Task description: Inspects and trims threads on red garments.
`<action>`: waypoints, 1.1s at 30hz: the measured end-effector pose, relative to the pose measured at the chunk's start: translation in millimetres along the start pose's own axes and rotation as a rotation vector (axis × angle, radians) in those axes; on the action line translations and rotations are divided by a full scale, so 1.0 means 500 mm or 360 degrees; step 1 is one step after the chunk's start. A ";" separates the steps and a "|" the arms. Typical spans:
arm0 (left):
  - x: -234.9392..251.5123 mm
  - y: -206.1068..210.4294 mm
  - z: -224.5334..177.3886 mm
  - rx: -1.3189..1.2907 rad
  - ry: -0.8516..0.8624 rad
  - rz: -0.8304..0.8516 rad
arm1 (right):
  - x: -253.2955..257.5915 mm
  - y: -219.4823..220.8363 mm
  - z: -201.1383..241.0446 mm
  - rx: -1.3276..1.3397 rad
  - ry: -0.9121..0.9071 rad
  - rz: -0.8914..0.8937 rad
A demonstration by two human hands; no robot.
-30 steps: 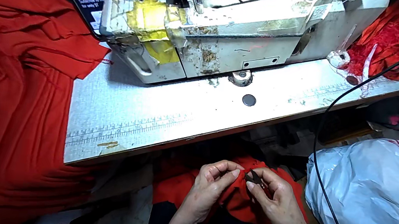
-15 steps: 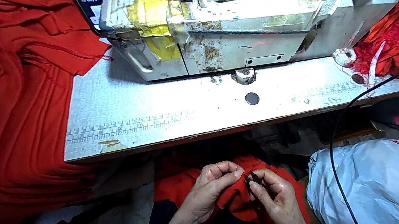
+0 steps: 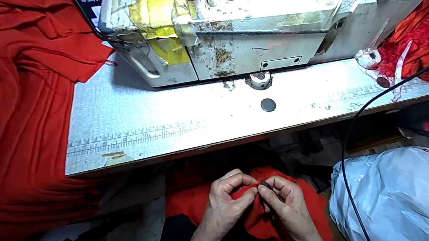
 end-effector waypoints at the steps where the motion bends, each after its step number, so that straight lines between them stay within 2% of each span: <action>1: -0.001 0.002 -0.001 -0.0006 0.0013 -0.0033 | 0.001 0.000 -0.004 -0.0002 -0.0037 -0.0010; 4: 0.000 0.006 0.017 -0.0041 -0.0071 -0.0100 | -0.006 0.005 -0.004 0.0083 -0.0146 0.0002; 7: 0.001 -0.008 0.056 0.0097 -0.0176 -0.0121 | -0.012 0.013 0.027 0.0268 -0.0195 0.0050; 11: -0.007 -0.012 0.045 0.0055 0.0014 0.0009 | 0.005 -0.009 0.026 0.0264 -0.0001 -0.0024; 13: -0.004 -0.014 0.042 0.0017 0.0012 0.0005 | 0.005 -0.011 0.026 0.0260 0.0045 -0.0048; 16: 0.002 -0.018 0.047 -0.0116 -0.0111 0.0053 | -0.002 -0.020 0.024 0.0070 -0.0061 -0.0126; 20: -0.002 -0.019 0.057 -0.0400 -0.0386 0.0159 | -0.015 -0.025 0.020 -0.0453 -0.0244 -0.0147; 25: -0.004 -0.020 0.049 -0.0515 -0.0438 0.0270 | -0.012 -0.029 0.015 -0.0536 -0.0197 -0.0155; 30: 0.004 -0.017 0.040 -0.0333 -0.0336 0.0301 | 0.019 -0.033 0.008 -0.0326 0.0103 0.0266; 33: 0.011 -0.025 0.031 -0.0158 -0.0246 0.0254 | 0.022 -0.037 0.021 -0.0373 0.0001 0.0214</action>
Point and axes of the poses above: each hand's wrist, its own x-axis towards the middle knuckle, its own y-axis out of the palm, z = x × y, the point moved 5 cm from there along x, towards the middle knuckle, and after that the axes turned 13 degrees about -y, right-handed, at the moved point
